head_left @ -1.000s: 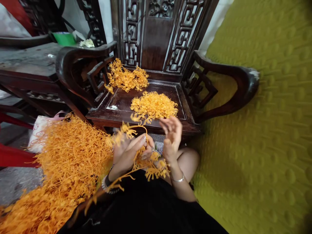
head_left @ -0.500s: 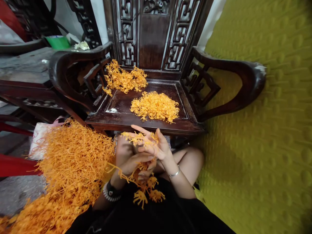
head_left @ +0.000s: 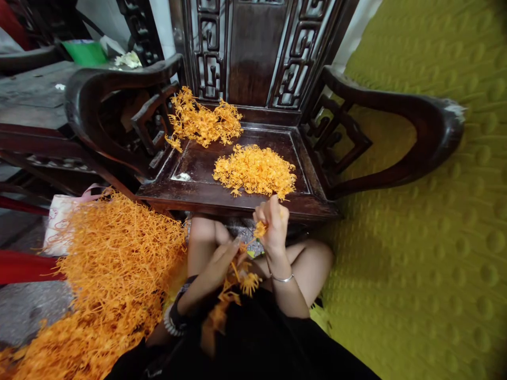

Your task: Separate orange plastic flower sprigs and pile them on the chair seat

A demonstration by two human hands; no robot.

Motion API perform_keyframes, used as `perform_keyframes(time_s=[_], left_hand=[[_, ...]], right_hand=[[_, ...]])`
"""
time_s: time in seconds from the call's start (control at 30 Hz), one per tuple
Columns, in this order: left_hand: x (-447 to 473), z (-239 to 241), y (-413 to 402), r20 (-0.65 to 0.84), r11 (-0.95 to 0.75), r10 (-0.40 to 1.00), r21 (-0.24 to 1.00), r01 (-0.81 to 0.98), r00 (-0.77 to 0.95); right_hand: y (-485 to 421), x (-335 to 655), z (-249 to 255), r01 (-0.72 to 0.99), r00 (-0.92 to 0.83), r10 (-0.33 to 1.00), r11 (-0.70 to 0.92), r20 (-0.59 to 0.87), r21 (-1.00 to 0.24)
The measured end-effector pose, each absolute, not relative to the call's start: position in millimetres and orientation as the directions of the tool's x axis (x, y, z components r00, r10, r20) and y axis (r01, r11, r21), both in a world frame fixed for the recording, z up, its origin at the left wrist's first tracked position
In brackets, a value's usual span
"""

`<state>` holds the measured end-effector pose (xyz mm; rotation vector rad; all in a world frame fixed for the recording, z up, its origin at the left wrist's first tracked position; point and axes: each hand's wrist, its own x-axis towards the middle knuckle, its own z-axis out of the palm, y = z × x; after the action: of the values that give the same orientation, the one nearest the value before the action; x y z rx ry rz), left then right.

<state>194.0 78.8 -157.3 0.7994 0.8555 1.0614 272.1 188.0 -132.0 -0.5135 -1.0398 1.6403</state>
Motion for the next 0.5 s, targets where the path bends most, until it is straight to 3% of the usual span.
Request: perform_keyframes(time_s=[0.1, 0.2, 0.33, 0.5], left_hand=[[196.4, -154.7, 74.1, -0.151, 0.166, 0.985, 0.954, -0.250, 0.078], [195.7, -147.0, 64.1, -0.104, 0.118, 0.988, 0.986, -0.120, 0.115], [192.0, -133.8, 50.6, -0.028, 0.010, 0.962, 0.997, 0.070, 0.271], [180.4, -125.0, 45.8, 0.009, -0.039, 0.931, 0.996, 0.076, 0.365]], right_hand=[[187.6, 274.7, -120.4, -0.523, -0.055, 0.935, 0.273, 0.352, -0.808], [174.2, 280.1, -97.6, -0.471, 0.168, 0.836, 0.534, 0.523, -0.703], [156.0, 289.8, -63.7, -0.534, 0.245, 0.768, 0.616, 0.592, -0.579], [154.7, 289.2, -40.9, -0.565, 0.143, 0.723, 0.621, 0.676, -0.544]])
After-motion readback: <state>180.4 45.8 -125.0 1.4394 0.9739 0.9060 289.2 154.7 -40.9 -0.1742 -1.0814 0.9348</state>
